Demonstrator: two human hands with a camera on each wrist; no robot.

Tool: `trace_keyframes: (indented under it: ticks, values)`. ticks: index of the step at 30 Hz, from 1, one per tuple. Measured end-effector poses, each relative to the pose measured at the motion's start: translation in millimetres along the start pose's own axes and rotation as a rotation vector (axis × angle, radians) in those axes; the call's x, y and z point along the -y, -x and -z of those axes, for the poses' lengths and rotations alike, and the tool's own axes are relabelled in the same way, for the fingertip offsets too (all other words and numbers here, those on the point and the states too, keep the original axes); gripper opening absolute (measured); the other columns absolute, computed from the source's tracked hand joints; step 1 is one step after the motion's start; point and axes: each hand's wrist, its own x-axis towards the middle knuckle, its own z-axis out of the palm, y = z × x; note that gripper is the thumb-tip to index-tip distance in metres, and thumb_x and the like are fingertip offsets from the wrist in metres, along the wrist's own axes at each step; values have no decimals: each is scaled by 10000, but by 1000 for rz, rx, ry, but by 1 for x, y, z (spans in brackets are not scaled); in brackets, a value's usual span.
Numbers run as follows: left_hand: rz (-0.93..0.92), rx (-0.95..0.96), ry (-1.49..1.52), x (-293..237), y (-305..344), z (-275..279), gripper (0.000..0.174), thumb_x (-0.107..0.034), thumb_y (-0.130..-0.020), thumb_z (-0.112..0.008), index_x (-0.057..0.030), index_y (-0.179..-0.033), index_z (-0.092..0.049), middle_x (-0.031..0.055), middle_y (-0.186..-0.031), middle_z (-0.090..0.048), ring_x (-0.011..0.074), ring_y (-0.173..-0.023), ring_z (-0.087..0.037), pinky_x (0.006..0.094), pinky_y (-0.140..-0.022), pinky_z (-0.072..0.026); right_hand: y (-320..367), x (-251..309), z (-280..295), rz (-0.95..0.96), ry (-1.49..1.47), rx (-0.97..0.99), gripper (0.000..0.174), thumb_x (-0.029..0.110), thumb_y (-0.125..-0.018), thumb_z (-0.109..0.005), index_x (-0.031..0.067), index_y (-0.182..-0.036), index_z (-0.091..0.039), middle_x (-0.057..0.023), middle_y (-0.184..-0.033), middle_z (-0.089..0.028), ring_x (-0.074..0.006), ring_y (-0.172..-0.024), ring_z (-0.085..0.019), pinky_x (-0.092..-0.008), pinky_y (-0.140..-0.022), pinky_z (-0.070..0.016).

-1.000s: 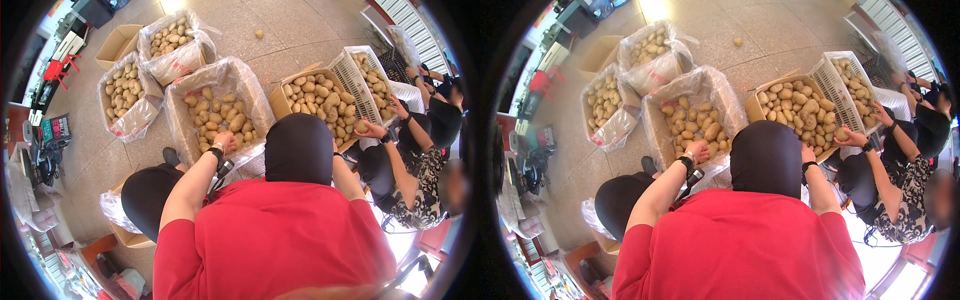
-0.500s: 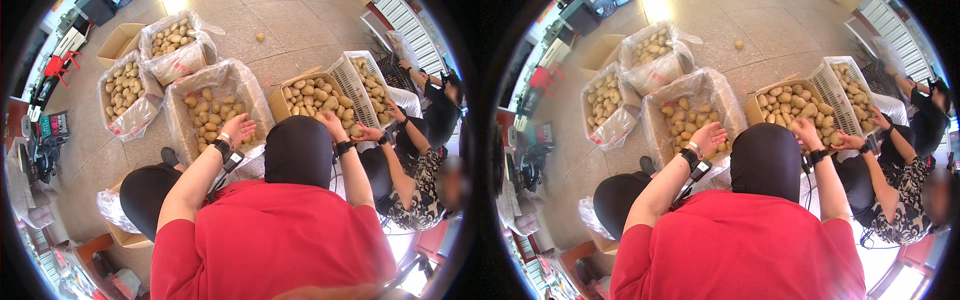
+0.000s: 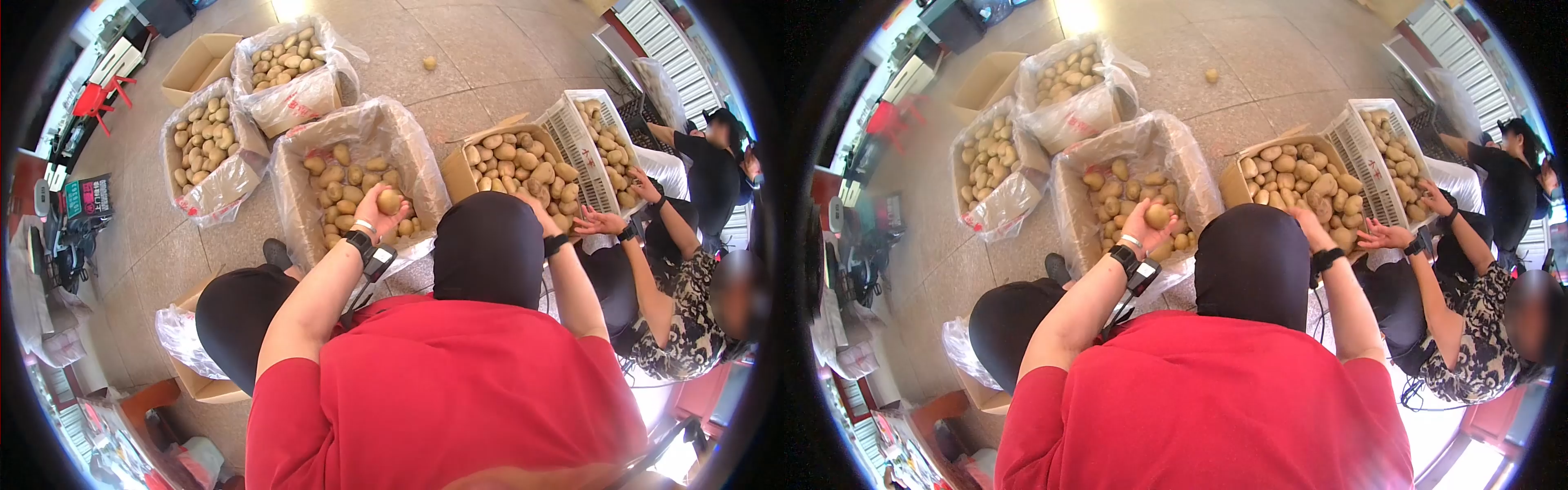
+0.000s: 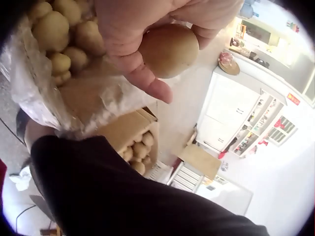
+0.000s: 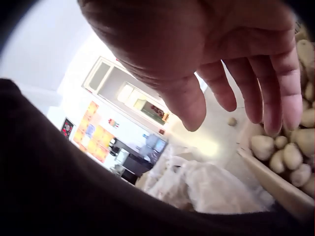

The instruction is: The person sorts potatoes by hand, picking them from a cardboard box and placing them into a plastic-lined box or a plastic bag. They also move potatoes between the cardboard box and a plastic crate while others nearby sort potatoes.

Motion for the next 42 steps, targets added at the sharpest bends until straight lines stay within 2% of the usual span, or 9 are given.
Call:
trace_keyframes:
  ticks: [4, 11, 16, 20, 22, 28, 33, 38, 42]
  values:
    - [-155, -100, 91, -4, -6, 21, 338, -307, -880, -473, -26, -1067, -461, 172, -1012, -507, 303, -961, -510, 433, -832, -474, 40, -35, -24, 22, 64, 12, 308, 240, -806, -558, 37, -1037, -571, -110, -870, -618, -228, -866, -585, -324, -713, -466]
    - [-341, -78, 19, -20, -6, 16, 542, -325, -869, -478, -68, -1294, -259, 176, -1295, -311, 328, -1107, -441, 450, -929, -398, 61, -58, -38, -121, 260, -46, 301, 260, -806, -526, 51, -1020, -563, -122, -915, -597, -284, -898, -566, -365, -756, -454]
    - [-116, -88, -160, -8, -3, 28, 477, -318, -861, -492, -76, -1246, -345, 186, -1261, -373, 331, -1124, -430, 435, -930, -389, 59, -57, -35, -199, 339, -73, 298, 275, -806, -504, 62, -1008, -557, -130, -946, -582, -323, -921, -552, -395, -787, -446]
    - [58, -361, -466, 4, -4, 40, 426, -284, -852, -509, -74, -1202, -385, 170, -1102, -513, 308, -997, -524, 393, -801, -465, 54, -101, -50, -108, 410, -113, 313, 286, -803, -483, 83, -1036, -533, -139, -1017, -550, -361, -976, -517, -431, -836, -424]
    - [63, -450, -497, 11, -5, 53, 422, -286, -852, -502, -73, -1200, -394, 164, -1057, -537, 292, -919, -560, 371, -733, -488, 49, -146, -69, -257, 536, -21, 383, 302, -800, -483, 111, -1132, -469, -151, -1124, -468, -389, -1028, -468, -446, -868, -402]
    - [85, -463, -812, 17, 2, 55, 407, -277, -846, -500, -73, -1190, -428, 120, -989, -561, 243, -827, -585, 331, -677, -500, 48, -155, -76, -309, 526, -40, 398, 299, -815, -452, 115, -1169, -442, -224, -1200, -378, -429, -969, -500, -457, -859, -416]
    - [95, -436, -902, 19, -5, 64, 351, -250, -834, -510, -131, -1164, -485, 96, -937, -571, 209, -728, -591, 322, -609, -504, 35, -211, -95, -217, 575, -119, 350, 275, -825, -430, 115, -1134, -460, -277, -1142, -392, -456, -888, -532, -476, -813, -440]
    - [95, -425, -921, 19, -4, 65, 337, -243, -834, -507, -138, -1153, -493, 97, -939, -569, 211, -724, -589, 325, -604, -504, 33, -173, -77, -525, 215, -141, 316, 299, -814, -445, 120, -1071, -488, -294, -1113, -411, -474, -888, -529, -473, -796, -451]
    - [91, -423, -861, 17, 2, 48, 365, -254, -843, -505, -95, -1169, -457, 121, -992, -565, 229, -800, -581, 332, -642, -501, 31, -247, -113, -380, 330, -187, 339, 348, -804, -470, 113, -1047, -496, -298, -1090, -439, -485, -904, -518, -474, -814, -439]
